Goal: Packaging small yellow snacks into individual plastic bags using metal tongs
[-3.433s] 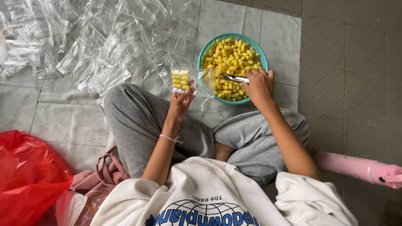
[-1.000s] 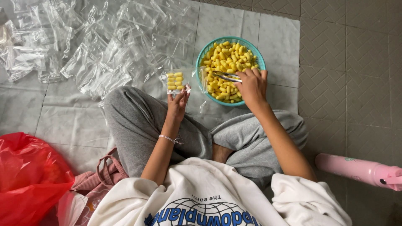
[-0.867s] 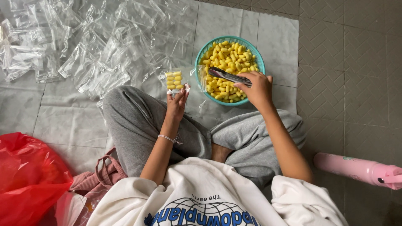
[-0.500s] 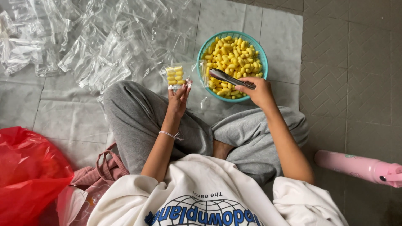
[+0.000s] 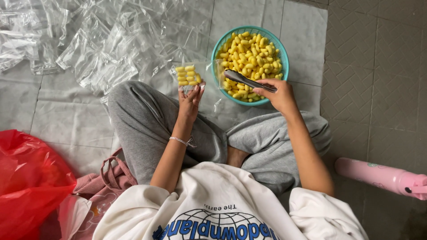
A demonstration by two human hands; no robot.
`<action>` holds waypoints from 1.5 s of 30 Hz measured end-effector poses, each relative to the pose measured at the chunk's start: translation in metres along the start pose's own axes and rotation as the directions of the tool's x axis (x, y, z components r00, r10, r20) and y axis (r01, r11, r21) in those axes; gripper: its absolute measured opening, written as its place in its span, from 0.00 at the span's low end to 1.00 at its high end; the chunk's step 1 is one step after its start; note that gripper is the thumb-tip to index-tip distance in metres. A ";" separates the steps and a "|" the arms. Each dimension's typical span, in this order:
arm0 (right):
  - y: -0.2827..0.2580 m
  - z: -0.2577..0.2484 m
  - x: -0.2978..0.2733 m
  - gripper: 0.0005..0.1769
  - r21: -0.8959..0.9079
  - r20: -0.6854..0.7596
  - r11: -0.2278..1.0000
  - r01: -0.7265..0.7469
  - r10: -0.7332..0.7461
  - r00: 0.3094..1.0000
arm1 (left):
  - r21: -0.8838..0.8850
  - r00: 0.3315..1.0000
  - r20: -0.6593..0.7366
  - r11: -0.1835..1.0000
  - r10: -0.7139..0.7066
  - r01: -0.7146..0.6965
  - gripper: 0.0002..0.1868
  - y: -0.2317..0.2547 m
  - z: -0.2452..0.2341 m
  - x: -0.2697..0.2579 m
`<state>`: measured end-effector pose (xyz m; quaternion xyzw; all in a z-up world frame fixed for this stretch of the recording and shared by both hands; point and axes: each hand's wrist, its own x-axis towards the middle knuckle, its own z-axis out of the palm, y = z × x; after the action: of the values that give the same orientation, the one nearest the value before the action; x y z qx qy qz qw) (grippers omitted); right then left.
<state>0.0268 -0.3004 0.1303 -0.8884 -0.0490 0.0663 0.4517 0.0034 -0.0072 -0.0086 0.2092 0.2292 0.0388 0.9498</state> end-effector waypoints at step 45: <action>-0.027 0.002 0.015 0.20 -0.370 0.238 0.924 0.101 -0.011 0.971 | 0.242 0.975 0.188 0.968 -0.119 0.071 0.31 -0.013 -0.014 0.004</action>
<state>0.0410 -0.2807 0.1501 -0.9433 -0.1388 0.1453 0.2643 0.0002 -0.0129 -0.0273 0.3110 0.1448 -0.0557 0.9377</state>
